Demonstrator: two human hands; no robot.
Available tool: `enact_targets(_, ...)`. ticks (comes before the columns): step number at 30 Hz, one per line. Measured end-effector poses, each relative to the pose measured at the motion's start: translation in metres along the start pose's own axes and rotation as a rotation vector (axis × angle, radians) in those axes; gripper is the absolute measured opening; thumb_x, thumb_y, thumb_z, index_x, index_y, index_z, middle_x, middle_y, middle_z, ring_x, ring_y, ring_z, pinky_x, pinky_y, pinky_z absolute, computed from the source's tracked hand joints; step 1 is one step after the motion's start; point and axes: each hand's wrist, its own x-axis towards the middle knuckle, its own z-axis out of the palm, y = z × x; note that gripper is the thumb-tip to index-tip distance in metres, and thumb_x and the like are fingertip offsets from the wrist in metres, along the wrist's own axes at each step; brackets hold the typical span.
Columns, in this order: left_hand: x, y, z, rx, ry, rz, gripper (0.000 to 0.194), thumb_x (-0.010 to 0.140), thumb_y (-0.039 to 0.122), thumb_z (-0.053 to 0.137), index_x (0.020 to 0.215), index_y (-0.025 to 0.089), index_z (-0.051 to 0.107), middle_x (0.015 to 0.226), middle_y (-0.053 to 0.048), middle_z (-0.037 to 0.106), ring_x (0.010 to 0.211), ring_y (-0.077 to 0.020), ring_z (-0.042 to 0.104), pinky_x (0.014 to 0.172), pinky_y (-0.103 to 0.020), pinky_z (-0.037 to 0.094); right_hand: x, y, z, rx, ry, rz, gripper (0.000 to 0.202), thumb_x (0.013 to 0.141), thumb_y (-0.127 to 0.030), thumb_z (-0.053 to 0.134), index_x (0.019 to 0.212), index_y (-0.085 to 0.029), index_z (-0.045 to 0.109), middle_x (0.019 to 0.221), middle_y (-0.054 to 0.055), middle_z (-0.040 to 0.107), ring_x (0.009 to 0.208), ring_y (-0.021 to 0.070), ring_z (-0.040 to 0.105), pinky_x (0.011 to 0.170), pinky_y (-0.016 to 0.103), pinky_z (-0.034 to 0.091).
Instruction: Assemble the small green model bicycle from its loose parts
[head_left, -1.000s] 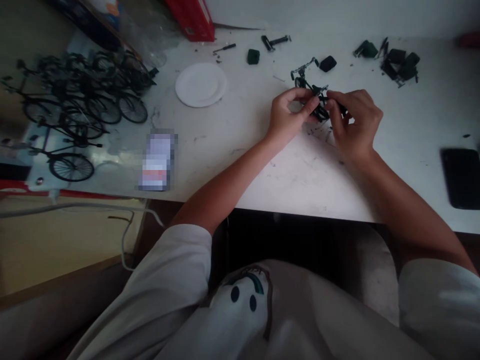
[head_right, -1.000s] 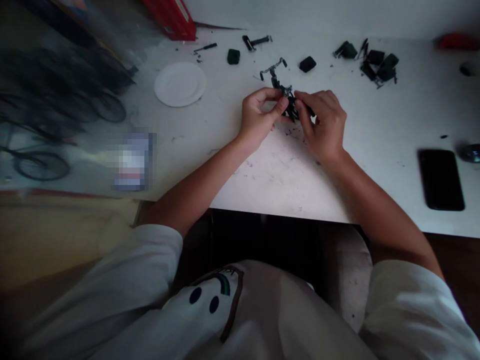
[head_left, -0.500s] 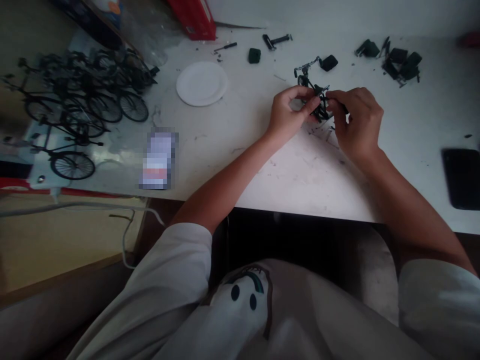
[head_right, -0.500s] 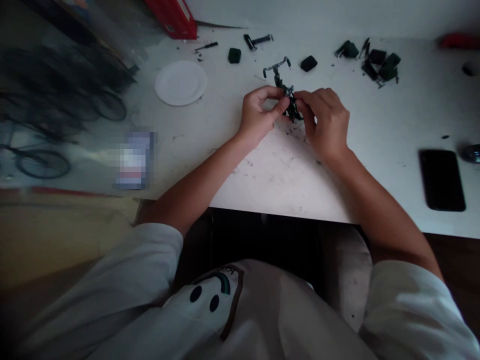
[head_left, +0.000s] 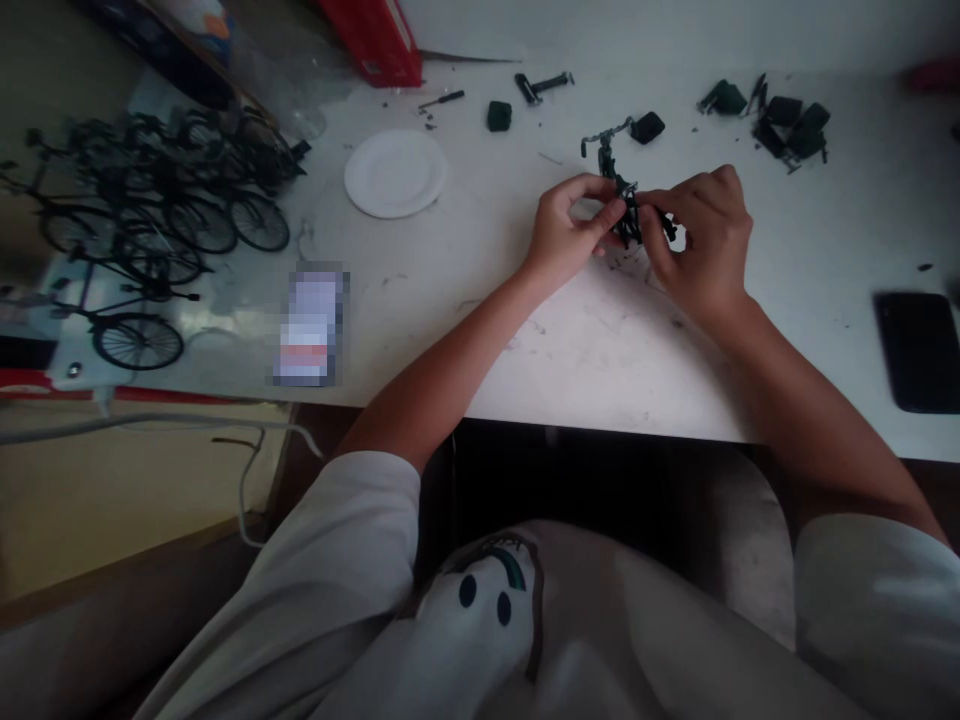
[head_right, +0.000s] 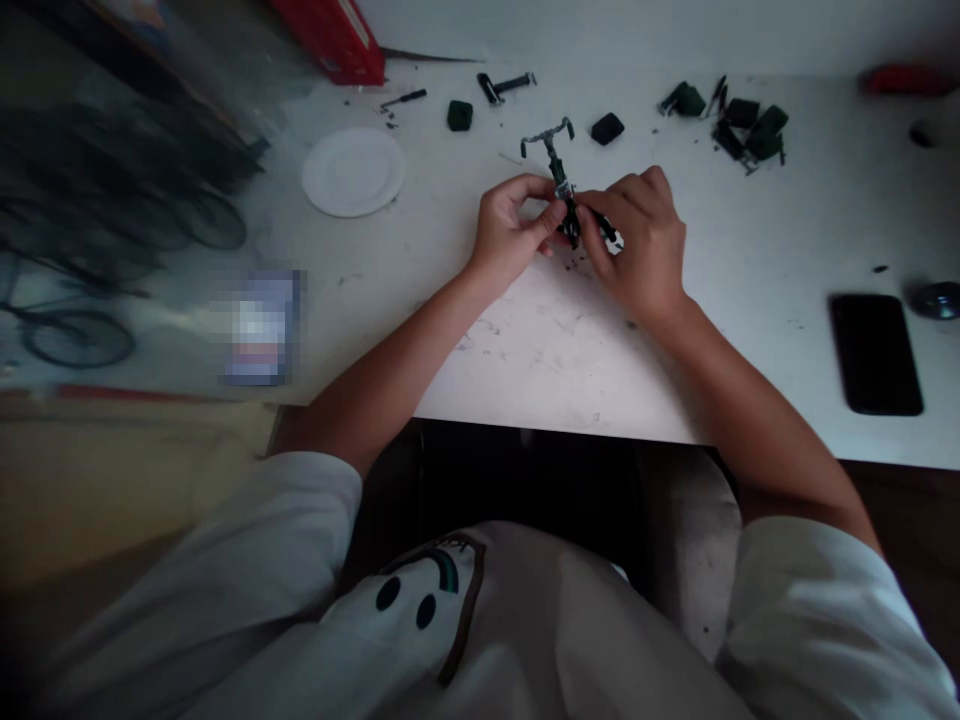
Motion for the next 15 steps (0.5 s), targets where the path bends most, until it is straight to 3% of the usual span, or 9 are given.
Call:
enact_targets(5, -0.0002, -0.0002, 0.0004, -0.024, -0.007, -0.019, 0.056, 0.098, 0.07, 0.082, 0.125, 0.021, 0.076, 0.129, -0.011, 0.077, 0.096, -0.0224, 0.088, 0.084, -0.033, 0.069, -0.0002, -0.0008, 0.001, 0.008, 0.04, 0.003, 0.047, 0.12, -0.061, 0.047, 0.125, -0.037, 0.087, 0.103, 0.012, 0.08, 0.105, 0.0354, 0.073, 0.1, 0.061, 0.058)
enact_targets(10, -0.0019, 0.0043, 0.0018, -0.09, -0.015, -0.052, 0.045, 0.101, 0.058, 0.085, 0.124, 0.021, 0.076, 0.132, -0.012, 0.076, 0.113, -0.0302, 0.088, 0.095, -0.039, 0.07, -0.0033, -0.0024, -0.0002, -0.072, -0.054, 0.098, 0.039, 0.118, -0.063, 0.05, 0.132, -0.048, 0.083, 0.107, 0.008, 0.084, 0.109, 0.0343, 0.074, 0.105, 0.061, 0.06)
enact_targets(12, -0.003, 0.0055, 0.0024, -0.107, -0.01, -0.054, 0.048, 0.099, 0.06, 0.086, 0.125, 0.021, 0.075, 0.131, -0.011, 0.076, 0.12, -0.0322, 0.086, 0.097, -0.039, 0.07, -0.0052, -0.001, 0.0007, -0.062, -0.055, 0.092, 0.039, 0.117, -0.065, 0.053, 0.133, -0.046, 0.084, 0.105, 0.008, 0.084, 0.109, 0.0362, 0.076, 0.103, 0.063, 0.061)
enact_targets(15, -0.0038, 0.0048, 0.0032, -0.091, 0.013, -0.045, 0.055, 0.096, 0.067, 0.086, 0.126, 0.022, 0.076, 0.129, -0.01, 0.078, 0.113, -0.0295, 0.087, 0.093, -0.037, 0.07, -0.0066, 0.0019, 0.004, 0.012, -0.021, 0.038, 0.042, 0.117, -0.065, 0.054, 0.13, -0.041, 0.086, 0.1, 0.01, 0.082, 0.105, 0.0364, 0.077, 0.101, 0.062, 0.061)
